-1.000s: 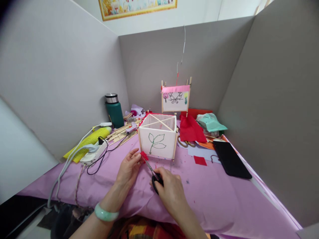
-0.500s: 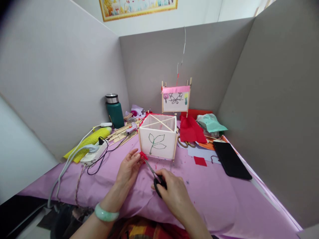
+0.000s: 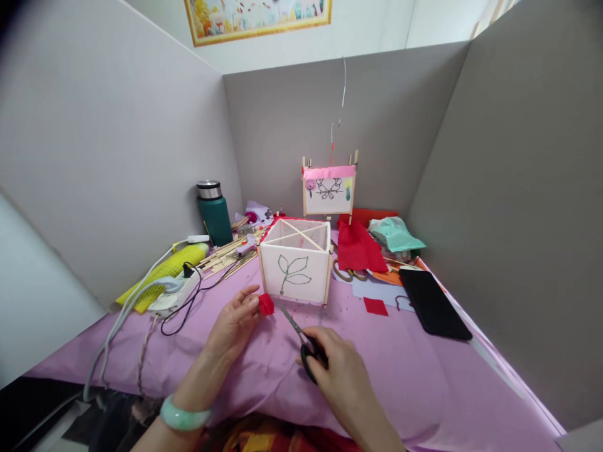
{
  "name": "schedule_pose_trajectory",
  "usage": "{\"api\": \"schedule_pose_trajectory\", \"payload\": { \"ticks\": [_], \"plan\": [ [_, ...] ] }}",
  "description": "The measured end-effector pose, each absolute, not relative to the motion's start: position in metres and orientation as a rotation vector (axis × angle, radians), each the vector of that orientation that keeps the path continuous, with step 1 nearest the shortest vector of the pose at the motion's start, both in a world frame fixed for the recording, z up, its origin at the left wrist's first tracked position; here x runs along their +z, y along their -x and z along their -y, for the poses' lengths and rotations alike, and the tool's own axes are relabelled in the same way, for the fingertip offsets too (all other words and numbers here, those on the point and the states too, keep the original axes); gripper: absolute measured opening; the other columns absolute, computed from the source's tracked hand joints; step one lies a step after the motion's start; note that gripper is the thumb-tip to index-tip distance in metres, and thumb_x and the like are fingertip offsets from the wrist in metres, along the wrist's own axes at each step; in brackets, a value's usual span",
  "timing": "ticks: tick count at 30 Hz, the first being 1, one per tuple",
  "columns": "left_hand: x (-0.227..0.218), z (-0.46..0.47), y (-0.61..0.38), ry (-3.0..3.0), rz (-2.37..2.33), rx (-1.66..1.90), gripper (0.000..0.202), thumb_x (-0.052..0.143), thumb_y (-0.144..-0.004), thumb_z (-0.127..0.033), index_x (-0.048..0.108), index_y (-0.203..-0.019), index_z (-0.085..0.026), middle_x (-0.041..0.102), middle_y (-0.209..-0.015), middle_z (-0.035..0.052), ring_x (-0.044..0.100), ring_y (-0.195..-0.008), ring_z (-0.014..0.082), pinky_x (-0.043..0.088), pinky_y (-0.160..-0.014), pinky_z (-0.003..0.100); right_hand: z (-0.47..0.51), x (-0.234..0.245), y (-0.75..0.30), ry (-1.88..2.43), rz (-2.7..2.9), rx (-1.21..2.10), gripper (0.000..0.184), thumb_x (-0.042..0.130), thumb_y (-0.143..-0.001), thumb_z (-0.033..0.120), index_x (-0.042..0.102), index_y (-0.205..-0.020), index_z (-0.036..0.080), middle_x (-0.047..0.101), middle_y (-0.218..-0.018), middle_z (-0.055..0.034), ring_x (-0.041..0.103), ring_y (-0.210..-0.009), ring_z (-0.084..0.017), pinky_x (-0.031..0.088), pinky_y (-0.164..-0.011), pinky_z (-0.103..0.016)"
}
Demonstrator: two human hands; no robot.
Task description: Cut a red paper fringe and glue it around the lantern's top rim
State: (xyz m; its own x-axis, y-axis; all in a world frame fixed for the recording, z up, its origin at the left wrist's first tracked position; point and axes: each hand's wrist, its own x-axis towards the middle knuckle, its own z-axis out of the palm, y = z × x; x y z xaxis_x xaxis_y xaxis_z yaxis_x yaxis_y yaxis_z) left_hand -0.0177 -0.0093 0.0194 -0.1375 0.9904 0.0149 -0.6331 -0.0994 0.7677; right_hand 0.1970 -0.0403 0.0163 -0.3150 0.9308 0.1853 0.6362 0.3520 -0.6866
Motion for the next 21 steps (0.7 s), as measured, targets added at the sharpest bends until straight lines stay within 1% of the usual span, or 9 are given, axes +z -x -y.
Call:
{"api": "schedule_pose_trajectory", "payload": {
  "ticks": [3,6,9,11,13,16,19,21],
  "plan": [
    [0.03,0.017,0.029,-0.771,-0.73,1.574,0.036,0.071,-0.068,-0.011,0.058,-0.102,-0.014,0.061,-0.073,-0.0012,0.057,-0.062,0.0101,0.046,-0.061,0.022,0.037,0.023,-0.211,1.472,2.177,0.518,0.036,0.053,-0.075,0.018,0.062,-0.11,0.025,0.068,-0.11,-0.0044,0.062,-0.097,-0.024,0.041,-0.084,-0.036],
    [0.037,0.022,0.036,-0.734,-0.612,1.511,0.035,0.065,-0.068,-0.009,0.06,-0.102,-0.013,0.057,-0.073,-0.0015,0.053,-0.06,0.009,0.044,-0.059,0.021,0.031,0.034,-0.223,1.526,2.277,0.489,0.045,0.054,-0.074,0.017,0.06,-0.117,0.025,0.066,-0.116,-0.0062,0.06,-0.104,-0.026,0.04,-0.087,-0.036],
    [0.038,0.024,0.036,-0.616,-0.462,1.453,0.037,0.061,-0.065,-0.008,0.063,-0.101,-0.012,0.05,-0.068,-0.0022,0.047,-0.056,0.0078,0.041,-0.056,0.02,0.025,0.043,-0.232,1.591,2.285,0.495,0.049,0.055,-0.075,0.019,0.055,-0.123,0.023,0.067,-0.115,-0.0075,0.061,-0.104,-0.026,0.04,-0.086,-0.035],
    [0.038,0.024,0.033,-0.575,-0.387,1.426,0.038,0.06,-0.062,-0.008,0.064,-0.1,-0.011,0.046,-0.065,-0.0026,0.044,-0.055,0.0077,0.041,-0.057,0.02,0.021,0.046,-0.236,1.645,2.295,0.427,0.042,0.054,-0.076,0.021,0.059,-0.118,0.024,0.069,-0.107,-0.0073,0.062,-0.099,-0.026,0.04,-0.083,-0.036],
    [0.038,0.024,0.028,-0.552,-0.321,1.408,0.039,0.06,-0.061,-0.009,0.064,-0.099,-0.011,0.043,-0.063,-0.0028,0.042,-0.054,0.008,0.042,-0.058,0.021,0.019,0.048,-0.239,1.694,2.341,0.29,0.032,0.053,-0.077,0.021,0.066,-0.107,0.025,0.069,-0.102,-0.0076,0.061,-0.097,-0.028,0.039,-0.08,-0.037],
    [0.039,0.024,0.022,-0.51,-0.236,1.405,0.04,0.06,-0.057,-0.009,0.064,-0.097,-0.011,0.041,-0.06,-0.0031,0.042,-0.054,0.0091,0.042,-0.058,0.022,0.019,0.051,-0.244,1.73,2.398,0.16,0.027,0.054,-0.076,0.02,0.071,-0.096,0.026,0.067,-0.098,-0.0086,0.058,-0.097,-0.03,0.038,-0.077,-0.04],
    [0.04,0.024,0.017,-0.466,-0.203,1.412,0.041,0.058,-0.056,-0.008,0.064,-0.096,-0.011,0.04,-0.058,-0.0031,0.042,-0.054,0.0097,0.042,-0.058,0.022,0.023,0.059,-0.244,1.576,2.398,0.332,0.029,0.056,-0.074,0.017,0.071,-0.097,0.027,0.067,-0.097,-0.0066,0.057,-0.096,-0.027,0.039,-0.081,-0.039],
    [0.041,0.025,0.014,-0.462,-0.205,1.404,0.041,0.057,-0.056,-0.008,0.064,-0.096,-0.009,0.04,-0.058,-0.0031,0.043,-0.054,0.0096,0.042,-0.058,0.023,0.026,0.064,-0.235,1.411,2.283,0.531,0.028,0.056,-0.078,0.019,0.07,-0.1,0.026,0.067,-0.101,-0.0052,0.058,-0.097,-0.024,0.041,-0.084,-0.037]
  ]
}}
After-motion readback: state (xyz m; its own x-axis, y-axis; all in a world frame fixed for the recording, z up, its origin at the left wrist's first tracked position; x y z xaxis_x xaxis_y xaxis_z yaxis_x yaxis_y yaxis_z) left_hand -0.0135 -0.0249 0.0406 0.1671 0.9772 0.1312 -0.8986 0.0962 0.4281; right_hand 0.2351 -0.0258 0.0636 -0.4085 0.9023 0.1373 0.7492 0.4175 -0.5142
